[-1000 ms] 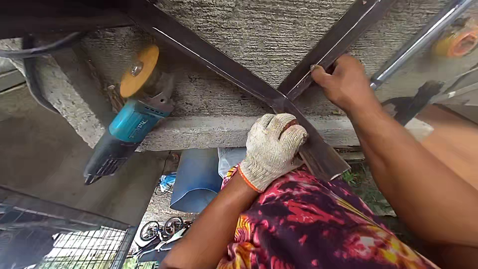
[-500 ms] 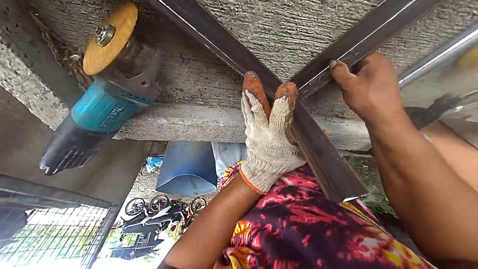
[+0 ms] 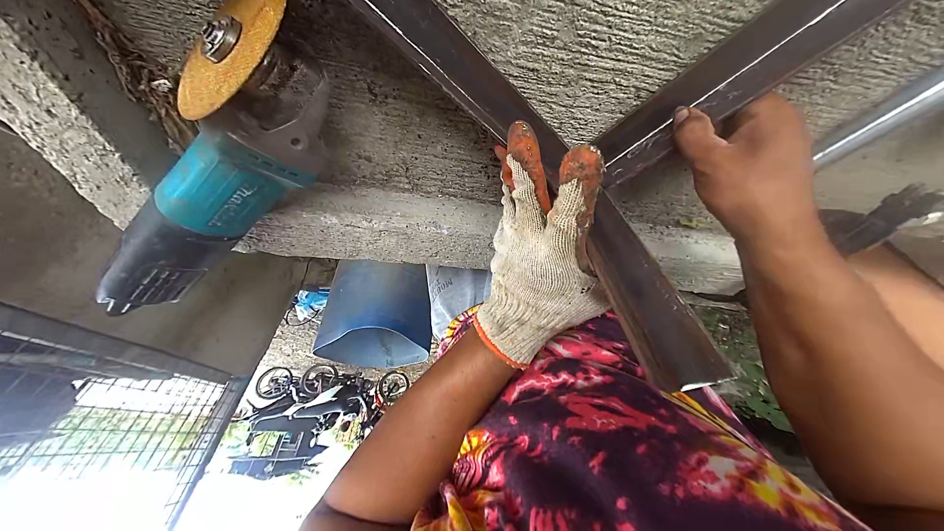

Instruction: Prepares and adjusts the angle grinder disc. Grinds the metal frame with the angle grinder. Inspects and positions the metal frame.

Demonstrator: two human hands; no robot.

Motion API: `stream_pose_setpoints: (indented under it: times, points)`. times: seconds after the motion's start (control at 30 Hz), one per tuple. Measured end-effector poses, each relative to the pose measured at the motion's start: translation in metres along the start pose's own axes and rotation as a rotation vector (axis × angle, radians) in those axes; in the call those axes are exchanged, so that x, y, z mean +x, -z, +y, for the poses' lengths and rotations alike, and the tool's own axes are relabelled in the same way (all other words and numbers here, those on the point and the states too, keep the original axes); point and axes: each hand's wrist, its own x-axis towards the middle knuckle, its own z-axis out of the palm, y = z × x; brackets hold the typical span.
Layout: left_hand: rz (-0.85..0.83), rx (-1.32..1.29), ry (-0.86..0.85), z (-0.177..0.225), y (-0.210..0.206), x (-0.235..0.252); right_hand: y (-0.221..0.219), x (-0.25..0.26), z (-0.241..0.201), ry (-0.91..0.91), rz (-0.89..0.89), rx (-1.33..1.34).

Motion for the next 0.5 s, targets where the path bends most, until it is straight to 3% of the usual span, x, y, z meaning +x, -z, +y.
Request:
stream_pose_setpoints:
  times: [0.5]
  points:
    - [0.11, -0.063, -0.053, -0.0014, -0.0035, -0.0033, -0.0013, 0.0008, -0.0023, -0.006, 0.015, -0.024]
